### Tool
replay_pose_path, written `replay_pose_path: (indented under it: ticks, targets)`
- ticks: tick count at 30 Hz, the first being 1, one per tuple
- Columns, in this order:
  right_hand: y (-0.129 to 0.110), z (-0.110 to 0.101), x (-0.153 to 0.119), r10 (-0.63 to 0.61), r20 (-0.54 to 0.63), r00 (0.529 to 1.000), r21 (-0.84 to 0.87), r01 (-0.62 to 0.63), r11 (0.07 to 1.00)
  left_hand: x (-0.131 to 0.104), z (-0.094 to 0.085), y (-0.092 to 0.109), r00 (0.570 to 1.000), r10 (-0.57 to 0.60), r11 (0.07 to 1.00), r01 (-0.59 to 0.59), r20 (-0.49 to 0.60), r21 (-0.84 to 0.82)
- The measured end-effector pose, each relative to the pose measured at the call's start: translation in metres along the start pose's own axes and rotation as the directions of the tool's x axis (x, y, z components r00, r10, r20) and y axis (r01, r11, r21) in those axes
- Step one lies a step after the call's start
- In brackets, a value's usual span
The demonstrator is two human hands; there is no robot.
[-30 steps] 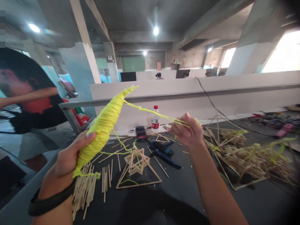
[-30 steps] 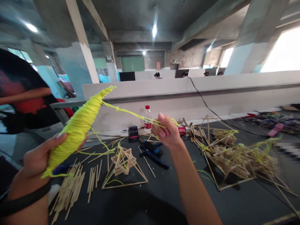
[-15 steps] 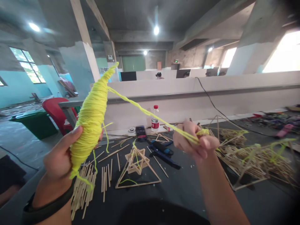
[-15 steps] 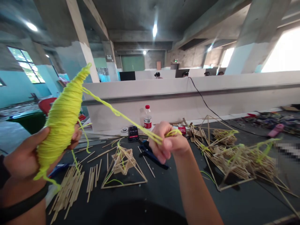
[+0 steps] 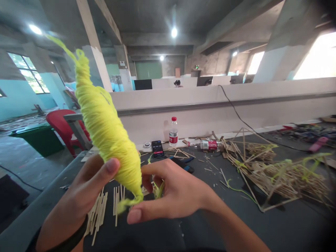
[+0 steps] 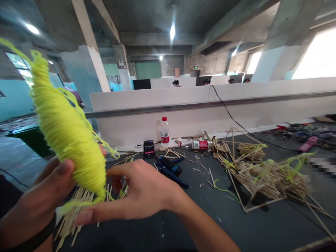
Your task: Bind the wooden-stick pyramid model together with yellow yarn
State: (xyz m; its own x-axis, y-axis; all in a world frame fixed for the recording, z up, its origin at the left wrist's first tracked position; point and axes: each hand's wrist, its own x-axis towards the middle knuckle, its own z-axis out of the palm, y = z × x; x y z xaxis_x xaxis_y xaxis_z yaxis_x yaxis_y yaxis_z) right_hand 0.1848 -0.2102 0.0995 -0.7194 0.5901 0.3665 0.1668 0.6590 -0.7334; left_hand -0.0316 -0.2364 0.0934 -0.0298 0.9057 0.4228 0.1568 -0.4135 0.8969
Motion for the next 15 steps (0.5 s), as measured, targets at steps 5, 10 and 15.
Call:
replay_pose_path:
  ticks: [5, 10, 15]
  targets:
    - [0.003, 0.006, 0.002, 0.034, -0.132, 0.991, 0.069, -0.025, 0.997, 0.008, 0.011, 0.01, 0.98, 0.14, 0.963, -0.167, 0.139, 0.21]
    - [0.013, 0.014, 0.006, 0.045, -0.129, 0.991, 0.263, -0.01, 0.965, 0.014, 0.013, 0.006, 0.954, 0.076, 0.978, -0.128, 0.29, 0.166]
    - [0.019, 0.004, 0.004, 0.056, -0.149, 0.987, 0.272, -0.014, 0.962, 0.017, 0.008, 0.008, 0.954, 0.126, 0.951, -0.195, 0.272, 0.242]
